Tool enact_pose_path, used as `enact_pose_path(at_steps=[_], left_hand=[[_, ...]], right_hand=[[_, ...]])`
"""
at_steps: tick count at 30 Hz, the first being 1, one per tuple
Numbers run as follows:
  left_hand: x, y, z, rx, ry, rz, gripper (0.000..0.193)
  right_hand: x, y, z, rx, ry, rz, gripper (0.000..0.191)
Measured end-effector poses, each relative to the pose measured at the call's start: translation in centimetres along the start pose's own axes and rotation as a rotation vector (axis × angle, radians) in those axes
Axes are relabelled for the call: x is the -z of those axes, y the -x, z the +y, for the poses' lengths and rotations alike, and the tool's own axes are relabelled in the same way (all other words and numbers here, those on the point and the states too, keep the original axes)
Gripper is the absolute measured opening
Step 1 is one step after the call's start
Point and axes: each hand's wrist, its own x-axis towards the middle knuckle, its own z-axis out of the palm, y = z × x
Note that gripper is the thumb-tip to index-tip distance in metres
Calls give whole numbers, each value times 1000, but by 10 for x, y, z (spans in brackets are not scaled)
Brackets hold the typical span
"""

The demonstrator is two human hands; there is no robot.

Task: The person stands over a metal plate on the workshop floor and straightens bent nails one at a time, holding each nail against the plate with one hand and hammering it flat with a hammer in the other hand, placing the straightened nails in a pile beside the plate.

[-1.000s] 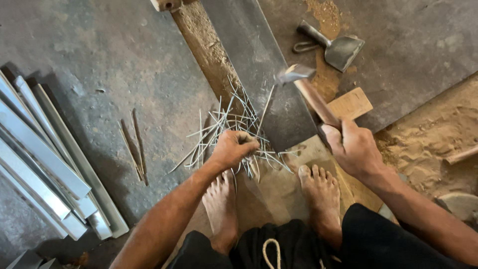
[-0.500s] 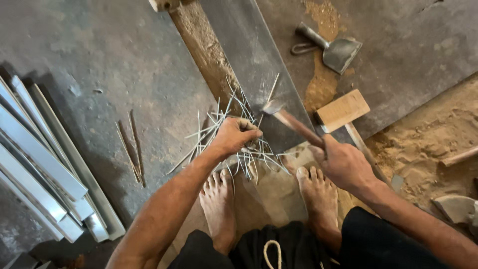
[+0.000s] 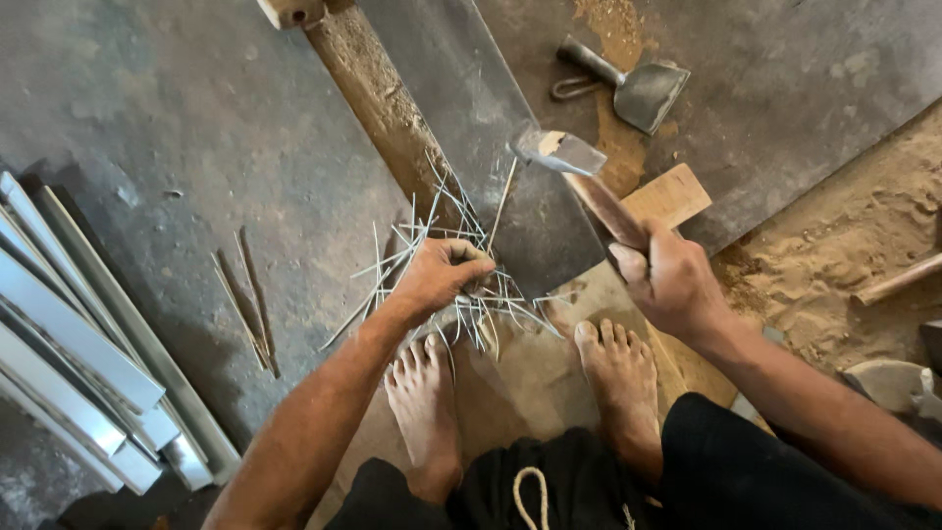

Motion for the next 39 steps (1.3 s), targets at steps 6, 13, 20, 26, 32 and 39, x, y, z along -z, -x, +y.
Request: enact_pose_path(at_steps=[6, 13, 20, 26, 32, 39], left_hand=[[-1, 1, -2, -33, -120, 4, 16], [23, 21, -27, -69, -127, 144, 17], [152, 105, -71, 251, -682, 893, 18], [136, 93, -46, -184, -981, 1045, 26], [44, 9, -18, 28, -987, 461, 39], [42, 0, -18, -31, -673, 501, 23]], right_hand=[[4, -15, 8, -109, -3, 1, 42], [-13, -22, 6, -116, 87, -103, 41], [-41, 5, 37, -225, 184, -101, 42], [-39, -5, 64, -240, 148, -136, 48], [-27, -9, 61, -230, 170, -122, 49], [-19, -11, 58, -221, 160, -155, 46]])
